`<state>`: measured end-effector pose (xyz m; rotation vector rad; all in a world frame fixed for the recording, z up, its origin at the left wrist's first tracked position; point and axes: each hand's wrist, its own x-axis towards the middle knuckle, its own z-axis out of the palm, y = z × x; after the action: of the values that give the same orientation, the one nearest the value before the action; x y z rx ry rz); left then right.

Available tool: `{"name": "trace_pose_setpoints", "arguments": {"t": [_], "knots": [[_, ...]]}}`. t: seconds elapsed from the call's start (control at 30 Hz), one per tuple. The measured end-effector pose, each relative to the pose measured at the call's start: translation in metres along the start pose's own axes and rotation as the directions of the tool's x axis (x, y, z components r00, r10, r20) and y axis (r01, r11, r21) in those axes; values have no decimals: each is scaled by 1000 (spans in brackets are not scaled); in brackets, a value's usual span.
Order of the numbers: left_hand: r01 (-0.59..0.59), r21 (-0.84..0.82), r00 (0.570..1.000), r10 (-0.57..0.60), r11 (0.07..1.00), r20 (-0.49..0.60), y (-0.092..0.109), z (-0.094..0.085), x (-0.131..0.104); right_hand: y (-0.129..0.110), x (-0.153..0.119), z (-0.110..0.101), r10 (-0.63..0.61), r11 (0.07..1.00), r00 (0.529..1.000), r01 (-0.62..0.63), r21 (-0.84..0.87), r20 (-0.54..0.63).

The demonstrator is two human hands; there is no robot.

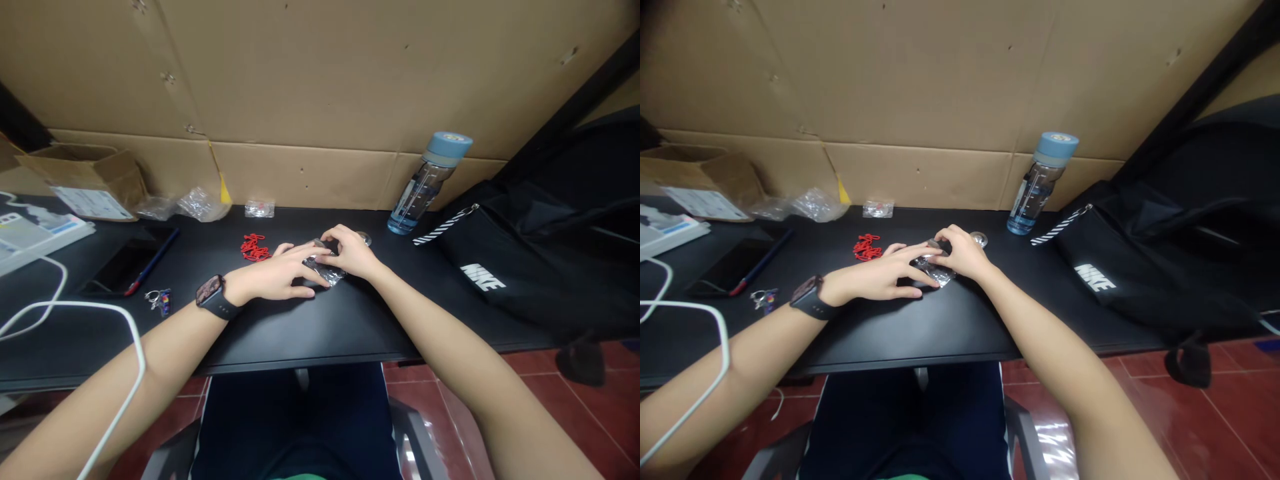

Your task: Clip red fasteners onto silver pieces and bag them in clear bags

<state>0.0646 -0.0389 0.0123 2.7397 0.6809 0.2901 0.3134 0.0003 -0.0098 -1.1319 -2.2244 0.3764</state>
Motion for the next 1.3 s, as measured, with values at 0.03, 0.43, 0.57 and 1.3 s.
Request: {"name": "trace_pose_setpoints", "arguments": {"t": [0.03, 0.43, 0.57, 1.3], "knots": [[0, -2, 1000, 0, 1000, 1, 0, -2, 0, 1, -1, -3, -16, 999, 1000, 15, 30, 25], [239, 92, 945, -210, 967, -250, -12, -7, 5, 10, -6, -43, -73, 993, 973, 51, 106, 220], [268, 132, 939, -228, 954, -258, -14, 5, 8, 8, -6, -44, -94, 988, 965, 61, 140, 247], [221, 125, 921, -164, 967, -354, -3, 1, 9, 9, -5, -39, -173, 976, 969, 146, 159, 178]]}}
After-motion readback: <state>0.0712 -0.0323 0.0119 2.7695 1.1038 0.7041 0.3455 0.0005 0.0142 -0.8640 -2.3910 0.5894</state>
